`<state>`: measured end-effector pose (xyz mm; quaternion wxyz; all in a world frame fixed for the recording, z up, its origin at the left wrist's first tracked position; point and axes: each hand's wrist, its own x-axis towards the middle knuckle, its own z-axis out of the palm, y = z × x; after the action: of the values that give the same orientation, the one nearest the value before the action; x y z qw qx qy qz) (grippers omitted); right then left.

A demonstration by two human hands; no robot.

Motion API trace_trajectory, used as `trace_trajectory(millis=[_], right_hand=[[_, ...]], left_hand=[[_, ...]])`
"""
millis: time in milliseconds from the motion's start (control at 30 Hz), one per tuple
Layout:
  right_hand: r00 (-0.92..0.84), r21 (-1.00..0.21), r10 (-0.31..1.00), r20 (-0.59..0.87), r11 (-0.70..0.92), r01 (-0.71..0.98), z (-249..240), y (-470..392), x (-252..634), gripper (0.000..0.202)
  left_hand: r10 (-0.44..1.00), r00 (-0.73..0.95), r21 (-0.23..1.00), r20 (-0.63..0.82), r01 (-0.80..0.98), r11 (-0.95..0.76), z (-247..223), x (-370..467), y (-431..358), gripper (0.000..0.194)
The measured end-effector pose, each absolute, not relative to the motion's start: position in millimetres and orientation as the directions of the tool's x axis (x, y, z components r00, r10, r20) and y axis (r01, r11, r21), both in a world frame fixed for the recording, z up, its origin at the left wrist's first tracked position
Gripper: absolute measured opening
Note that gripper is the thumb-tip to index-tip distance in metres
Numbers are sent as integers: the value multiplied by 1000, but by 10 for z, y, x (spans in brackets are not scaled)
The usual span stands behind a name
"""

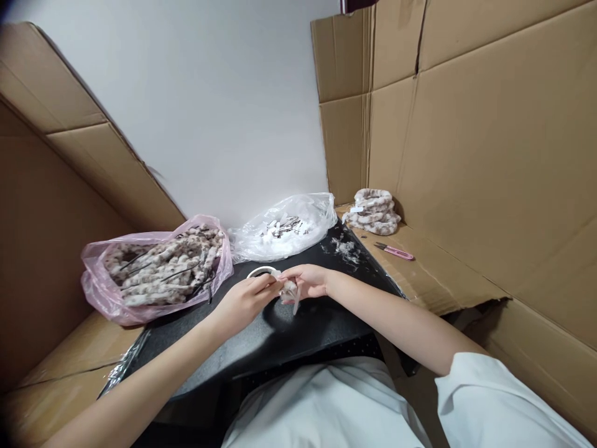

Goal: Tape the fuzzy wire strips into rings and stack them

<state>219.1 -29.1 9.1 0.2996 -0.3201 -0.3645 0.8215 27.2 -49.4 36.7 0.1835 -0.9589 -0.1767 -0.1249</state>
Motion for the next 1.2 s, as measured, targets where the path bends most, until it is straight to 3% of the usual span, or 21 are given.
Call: trace_trajectory(millis=[100,200,333,433,533,733,967,1200], right_hand=[[-559,-829,769,-308,-506,-239,90,-284,2156,13],[-435,-887,857,-276,-401,-227,99,-282,2125,12],[-287,-953,941,-178,-238,-190,121,-303,2094,11],[-209,-988,978,10,-22,-153,112,-322,2078,13],[-198,-984,966,166,149,-96,90,-332,2072,17],[-188,-965,948,258,261,-6,97,-328,2067,21],[-210,-903,899,385,414,114,135,-365,2072,13],[-166,-776,828,536,561,289,148,-520,2055,6]], left_hand=[[208,879,-248,430,337,-908,297,251,-453,26],[214,819,-92,533,308,-947,232,248,-420,24],[392,711,197,584,345,-918,122,245,-389,20],[537,589,385,604,374,-843,56,257,-380,17],[656,502,559,563,353,-750,39,289,-396,16],[891,319,871,324,267,-413,27,357,-444,23],[952,290,991,99,61,-122,35,417,-450,34],[934,349,980,75,150,-134,119,427,-474,35]])
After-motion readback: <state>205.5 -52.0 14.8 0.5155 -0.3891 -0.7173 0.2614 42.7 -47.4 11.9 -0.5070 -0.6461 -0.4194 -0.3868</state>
